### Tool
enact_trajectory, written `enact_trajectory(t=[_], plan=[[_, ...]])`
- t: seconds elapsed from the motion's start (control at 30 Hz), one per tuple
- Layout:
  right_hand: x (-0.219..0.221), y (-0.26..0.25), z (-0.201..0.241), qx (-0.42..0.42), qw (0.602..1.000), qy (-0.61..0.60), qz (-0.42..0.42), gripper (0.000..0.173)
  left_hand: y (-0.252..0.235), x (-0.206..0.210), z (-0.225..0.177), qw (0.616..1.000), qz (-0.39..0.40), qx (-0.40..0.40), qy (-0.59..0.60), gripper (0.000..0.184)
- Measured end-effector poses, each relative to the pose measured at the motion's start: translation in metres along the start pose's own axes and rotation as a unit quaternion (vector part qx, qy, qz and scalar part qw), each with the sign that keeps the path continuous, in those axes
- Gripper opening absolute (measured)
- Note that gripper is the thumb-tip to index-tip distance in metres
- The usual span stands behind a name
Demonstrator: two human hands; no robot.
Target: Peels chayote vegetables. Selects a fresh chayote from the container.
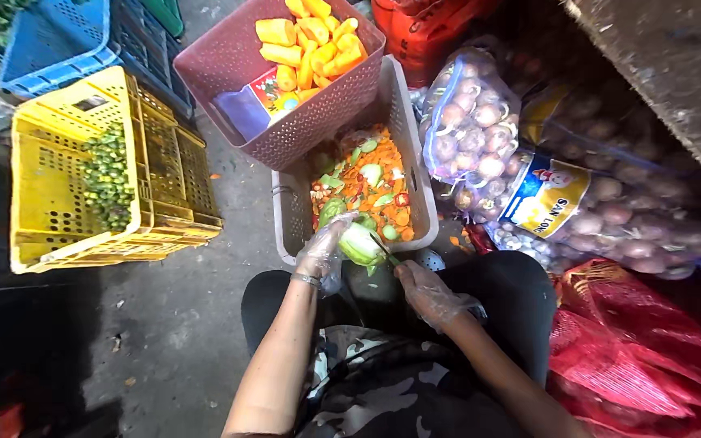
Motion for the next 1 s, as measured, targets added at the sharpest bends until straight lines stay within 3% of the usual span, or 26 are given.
enact_trajectory(t=[0.13, 0.2, 0.27, 0.37, 0.43, 0.53, 0.7, 0.87, 1.0], plan=[[0.029, -0.019, 0.004, -0.03, 0.997, -0.059, 0.032, 0.051, 0.009, -0.006, 0.007, 0.996, -0.079, 0.016, -0.03, 0.037], [0.031, -0.02, 0.007, -0.034, 0.997, -0.072, 0.026, 0.051, 0.01, 0.003, 0.003, 0.99, -0.103, 0.058, 0.076, 0.032], [0.028, -0.021, 0.006, -0.038, 0.996, -0.077, 0.019, 0.051, 0.002, 0.013, 0.001, 0.968, -0.067, 0.114, 0.212, 0.03], [0.019, -0.016, 0.003, -0.058, 0.995, -0.082, -0.008, 0.051, -0.003, 0.019, -0.005, 0.954, -0.056, 0.145, 0.257, 0.038], [0.012, -0.001, 0.007, -0.094, 0.992, -0.06, -0.058, 0.05, -0.006, 0.014, -0.001, 0.96, -0.098, 0.121, 0.232, 0.04], [0.012, 0.024, 0.01, -0.097, 0.994, -0.008, -0.053, 0.053, -0.005, 0.006, 0.0, 0.97, -0.14, 0.102, 0.173, 0.037], [0.006, 0.029, 0.002, -0.059, 0.998, 0.019, -0.032, 0.055, -0.011, 0.006, -0.001, 0.974, -0.106, 0.124, 0.159, 0.037], [0.006, 0.022, 0.002, -0.052, 0.998, 0.02, -0.017, 0.055, -0.004, 0.004, -0.004, 0.987, -0.125, 0.104, -0.003, 0.053], [0.014, 0.02, 0.001, -0.055, 0.998, -0.017, 0.002, 0.051, -0.005, 0.003, -0.002, 0.983, -0.127, 0.131, -0.023, 0.051]])
Point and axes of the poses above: each hand's wrist, its own y-axis away from the middle knuckle, its own x-axis out of the palm, z = x × y, the point moved 10 cm from there along -y, towards the middle knuckle, and after that the axes turned 10 degrees about z, right-handed, at the moved point
